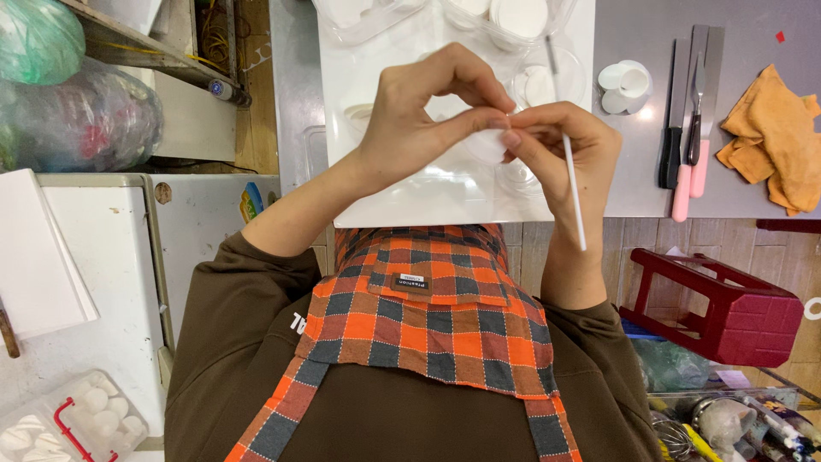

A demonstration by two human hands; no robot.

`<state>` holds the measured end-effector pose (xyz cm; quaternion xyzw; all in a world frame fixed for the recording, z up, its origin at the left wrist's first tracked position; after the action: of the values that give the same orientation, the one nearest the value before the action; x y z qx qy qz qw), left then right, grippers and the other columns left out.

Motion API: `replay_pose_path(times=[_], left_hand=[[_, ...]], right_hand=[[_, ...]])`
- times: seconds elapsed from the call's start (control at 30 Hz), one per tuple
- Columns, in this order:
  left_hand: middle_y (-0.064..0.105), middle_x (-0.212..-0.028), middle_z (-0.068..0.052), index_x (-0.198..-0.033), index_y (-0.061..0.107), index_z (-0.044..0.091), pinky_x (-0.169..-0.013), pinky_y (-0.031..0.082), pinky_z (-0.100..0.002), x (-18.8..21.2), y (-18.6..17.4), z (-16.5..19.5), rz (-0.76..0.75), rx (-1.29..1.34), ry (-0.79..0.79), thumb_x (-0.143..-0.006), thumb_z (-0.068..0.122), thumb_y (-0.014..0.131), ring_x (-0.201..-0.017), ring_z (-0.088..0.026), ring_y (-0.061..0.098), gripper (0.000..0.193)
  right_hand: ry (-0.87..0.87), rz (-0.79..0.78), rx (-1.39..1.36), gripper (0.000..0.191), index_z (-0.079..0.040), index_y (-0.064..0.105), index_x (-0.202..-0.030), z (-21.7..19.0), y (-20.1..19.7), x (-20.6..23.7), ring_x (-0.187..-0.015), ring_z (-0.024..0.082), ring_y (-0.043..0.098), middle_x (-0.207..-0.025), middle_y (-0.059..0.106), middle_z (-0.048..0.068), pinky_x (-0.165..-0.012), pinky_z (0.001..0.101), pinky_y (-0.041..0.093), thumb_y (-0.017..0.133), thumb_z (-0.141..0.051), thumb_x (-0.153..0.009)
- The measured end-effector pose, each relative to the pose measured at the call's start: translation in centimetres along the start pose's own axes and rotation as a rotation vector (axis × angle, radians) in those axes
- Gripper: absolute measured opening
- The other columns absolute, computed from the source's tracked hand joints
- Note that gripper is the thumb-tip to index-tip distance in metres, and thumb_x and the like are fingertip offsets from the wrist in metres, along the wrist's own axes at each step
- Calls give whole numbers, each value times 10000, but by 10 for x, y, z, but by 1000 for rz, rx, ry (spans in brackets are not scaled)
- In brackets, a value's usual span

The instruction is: The person assembles a white flower-shaped object by layering thin white discs and then places white discs into small clear plastic cups using a thin white stick. The person works at a white countertop in a cluttered workspace.

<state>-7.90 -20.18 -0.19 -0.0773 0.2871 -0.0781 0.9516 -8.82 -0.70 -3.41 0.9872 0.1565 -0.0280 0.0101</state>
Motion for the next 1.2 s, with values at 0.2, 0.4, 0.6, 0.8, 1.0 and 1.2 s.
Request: replay_pose_path(times=[0.2, 0.4, 0.6, 0.8, 1.0, 1.2], left_hand=[[734, -1036, -59, -1098, 700, 8, -813, 617, -247, 7, -4, -12, -108, 199, -298, -1003, 79, 790, -902, -115, 739, 148], [748, -994, -64, -1058, 736, 14, -792, 615, -234, 14, -4, -8, -43, 107, -233, -978, 55, 821, -892, -116, 745, 124], [738, -1039, -76, -1101, 693, 25, -777, 643, -240, 9, -10, 5, 123, -206, -12, -968, 24, 840, -904, -135, 775, 199], [707, -1113, -96, -1115, 688, 29, -788, 648, -283, 5, -8, 30, 247, -431, 357, -912, 44, 894, -951, -215, 750, 290], [725, -1065, -89, -1018, 688, 29, -716, 610, -283, 4, -12, 38, 196, -493, 417, -900, 18, 874, -885, -196, 746, 221], [745, -1152, -85, -1009, 646, 48, -763, 585, -311, 11, -18, 22, -64, -382, 367, -954, 17, 819, -941, -212, 746, 184]], right_hand=[[-558, 133, 571, 157, 7, 718, -1066, -29, 2, 21, -860, 157, 754, -983, 773, 130, -733, 241, 546, 845, 13, -974], [-371, 142, 258, 228, 53, 688, -1141, -17, -1, 14, -941, 196, 747, -1018, 748, 148, -830, 257, 606, 824, -40, -982], [-97, 61, -64, 199, 94, 714, -1177, 4, 1, 9, -885, 246, 782, -955, 753, 190, -847, 328, 652, 732, -43, -1034], [-77, 65, -298, 258, 118, 673, -1184, 12, 7, 11, -865, 261, 776, -985, 753, 227, -836, 378, 663, 734, -71, -1019], [-136, -12, -366, 367, 88, 668, -1202, 20, 9, 16, -919, 246, 782, -1026, 758, 199, -864, 368, 673, 799, -164, -969], [-149, 21, -186, 364, 78, 712, -1172, 32, -11, 23, -885, 161, 743, -1000, 759, 167, -805, 218, 571, 842, -186, -958]])
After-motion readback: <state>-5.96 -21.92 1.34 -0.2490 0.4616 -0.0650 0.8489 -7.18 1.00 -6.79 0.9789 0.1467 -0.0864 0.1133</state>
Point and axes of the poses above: each hand's wrist, its own x-axis away from the middle knuckle, its own y-axis out of the palm, z = x × y, the point moved 5 cm from there along -x, towards the middle knuckle
